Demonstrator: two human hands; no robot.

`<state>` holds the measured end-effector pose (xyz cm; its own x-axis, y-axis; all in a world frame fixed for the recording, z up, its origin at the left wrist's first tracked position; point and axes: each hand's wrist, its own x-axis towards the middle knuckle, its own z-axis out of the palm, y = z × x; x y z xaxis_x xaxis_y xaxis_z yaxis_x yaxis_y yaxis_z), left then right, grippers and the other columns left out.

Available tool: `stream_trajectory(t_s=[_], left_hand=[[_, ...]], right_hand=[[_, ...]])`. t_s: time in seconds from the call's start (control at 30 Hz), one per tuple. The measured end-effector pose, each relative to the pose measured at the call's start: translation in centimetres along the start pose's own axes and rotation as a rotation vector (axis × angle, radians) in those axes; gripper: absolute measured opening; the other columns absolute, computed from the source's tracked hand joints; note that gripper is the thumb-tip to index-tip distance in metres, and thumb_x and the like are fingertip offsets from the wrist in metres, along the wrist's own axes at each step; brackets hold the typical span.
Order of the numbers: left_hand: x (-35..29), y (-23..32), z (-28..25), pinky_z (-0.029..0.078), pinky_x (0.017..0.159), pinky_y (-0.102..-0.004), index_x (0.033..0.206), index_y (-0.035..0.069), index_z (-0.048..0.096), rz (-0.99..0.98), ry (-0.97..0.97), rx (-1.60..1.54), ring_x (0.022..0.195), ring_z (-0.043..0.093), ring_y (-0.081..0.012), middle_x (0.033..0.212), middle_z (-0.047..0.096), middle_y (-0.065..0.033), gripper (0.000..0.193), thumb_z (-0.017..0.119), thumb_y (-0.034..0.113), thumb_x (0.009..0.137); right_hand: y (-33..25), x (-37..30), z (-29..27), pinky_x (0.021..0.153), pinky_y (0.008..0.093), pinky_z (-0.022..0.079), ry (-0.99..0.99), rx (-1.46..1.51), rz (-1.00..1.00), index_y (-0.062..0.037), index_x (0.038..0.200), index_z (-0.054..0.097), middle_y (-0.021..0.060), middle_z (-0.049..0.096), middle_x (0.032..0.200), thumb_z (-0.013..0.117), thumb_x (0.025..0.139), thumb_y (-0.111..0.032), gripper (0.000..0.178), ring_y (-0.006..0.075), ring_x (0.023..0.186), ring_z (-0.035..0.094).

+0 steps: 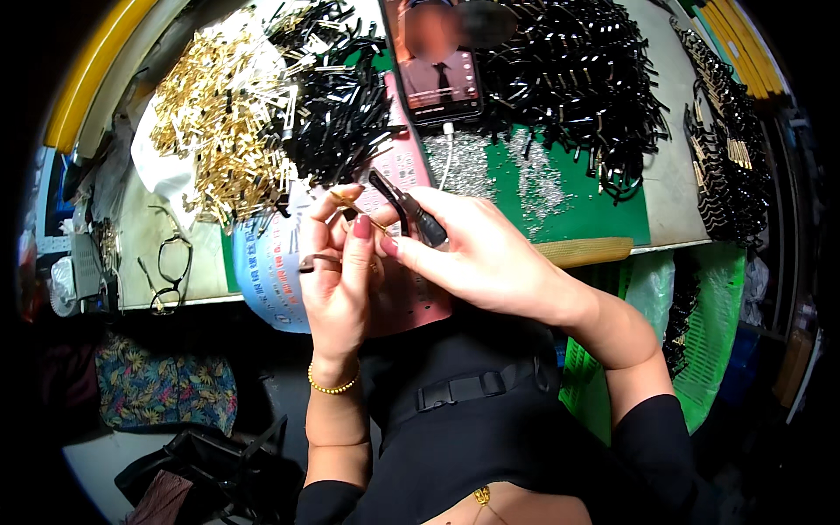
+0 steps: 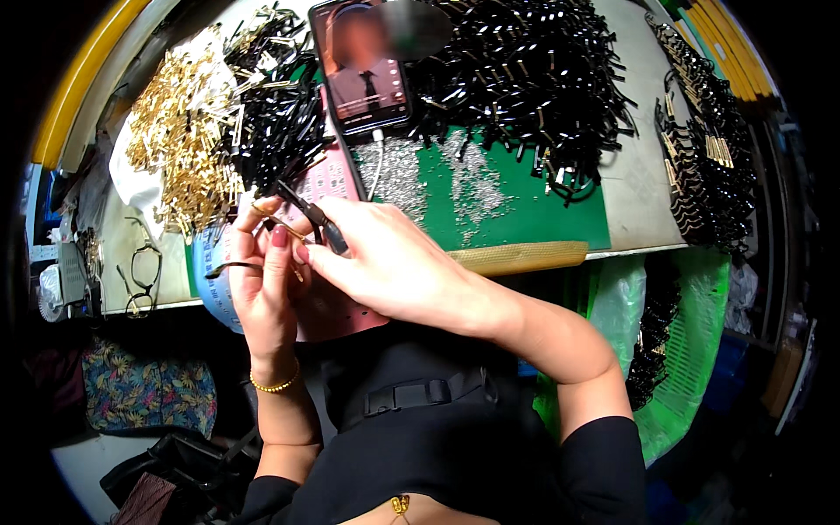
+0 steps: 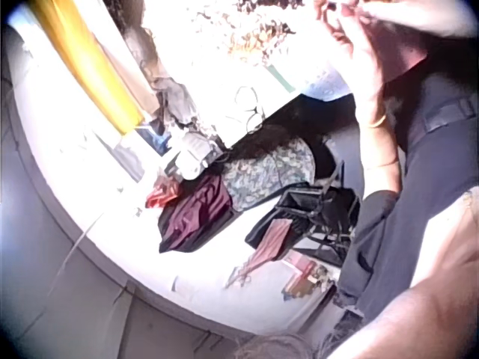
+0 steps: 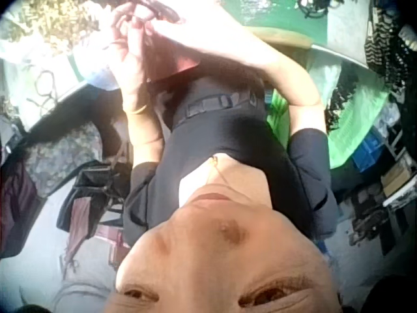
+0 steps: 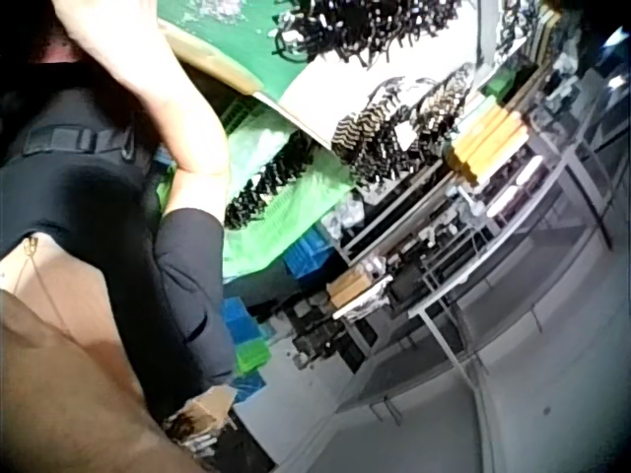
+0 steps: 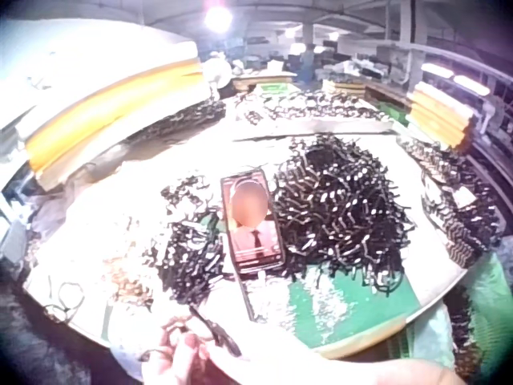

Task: The person assembles eyeglasses by hand, inserting small metal components into the frame and using a wooden tool to press parts into place. The person repeatedly picks up frames, inserts pieces, and adjusts them on a green work surface.

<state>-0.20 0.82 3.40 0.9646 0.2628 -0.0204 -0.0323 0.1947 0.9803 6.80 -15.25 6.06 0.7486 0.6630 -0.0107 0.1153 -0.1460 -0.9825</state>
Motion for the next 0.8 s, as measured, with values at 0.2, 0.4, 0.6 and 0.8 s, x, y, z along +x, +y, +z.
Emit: stream_trajectory(t_s=[0.2, 0.4, 0.6, 0.8], left_hand=[[-0.5, 1.0, -4.2, 0.028, 0.052, -0.017, 0.138, 0.0, 0.043, -0.03, -0.03, 0.085, 0.057, 0.037, -0.001, 0.068, 0.048, 0.0057, 0.036, 0.053, 0.012, 0.106], [0.1, -0.2, -5.2, 0.027, 0.045, -0.0169, 0.131, 0.005, 0.05, 0.055, 0.141, 0.033, 0.05, 0.038, -0.0012, 0.077, 0.062, -0.0018, 0.029, 0.055, 0.018, 0.106], [0.4, -1.1, -8.5, 0.036, 0.056, -0.0167, 0.11, 0.001, 0.061, 0.39, 0.342, 0.61, 0.066, 0.051, -0.0026, 0.094, 0.064, -0.0023, 0.015, 0.067, 0.009, 0.099], [-0.3, 0.0, -8.0, 0.03, 0.046, -0.0172, 0.106, 0.004, 0.052, 0.098, 0.385, 0.394, 0.048, 0.041, -0.0003, 0.071, 0.067, -0.004, 0.012, 0.059, 0.013, 0.104]], right_hand=[[-0.1, 1.5, 0.6, 0.066, 0.0504, 0.051, 0.075, -0.549, -0.194, 0.0012, 0.095, 0.056, 0.0218, 0.064, 0.082, 0.061, 0.095, -0.018, 0.02, 0.0428, 0.078, 0.065], [0.4, 4.2, 2.6, 0.069, 0.0505, 0.052, 0.105, -0.528, -0.249, 0.0027, 0.092, 0.057, 0.0221, 0.066, 0.082, 0.06, 0.096, -0.018, 0.022, 0.0425, 0.079, 0.066], [-1.5, 5.8, 1.8, 0.071, 0.048, 0.051, 0.089, -0.502, -0.189, 0.0044, 0.093, 0.06, 0.0223, 0.066, 0.08, 0.066, 0.092, -0.021, 0.026, 0.0416, 0.08, 0.066], [-2.2, -0.2, -1.8, 0.059, 0.0221, 0.044, 0.058, -0.239, 0.114, -0.0022, 0.091, 0.055, -0.0007, 0.057, 0.078, 0.073, 0.092, -0.012, 0.021, 0.0036, 0.067, 0.056]])
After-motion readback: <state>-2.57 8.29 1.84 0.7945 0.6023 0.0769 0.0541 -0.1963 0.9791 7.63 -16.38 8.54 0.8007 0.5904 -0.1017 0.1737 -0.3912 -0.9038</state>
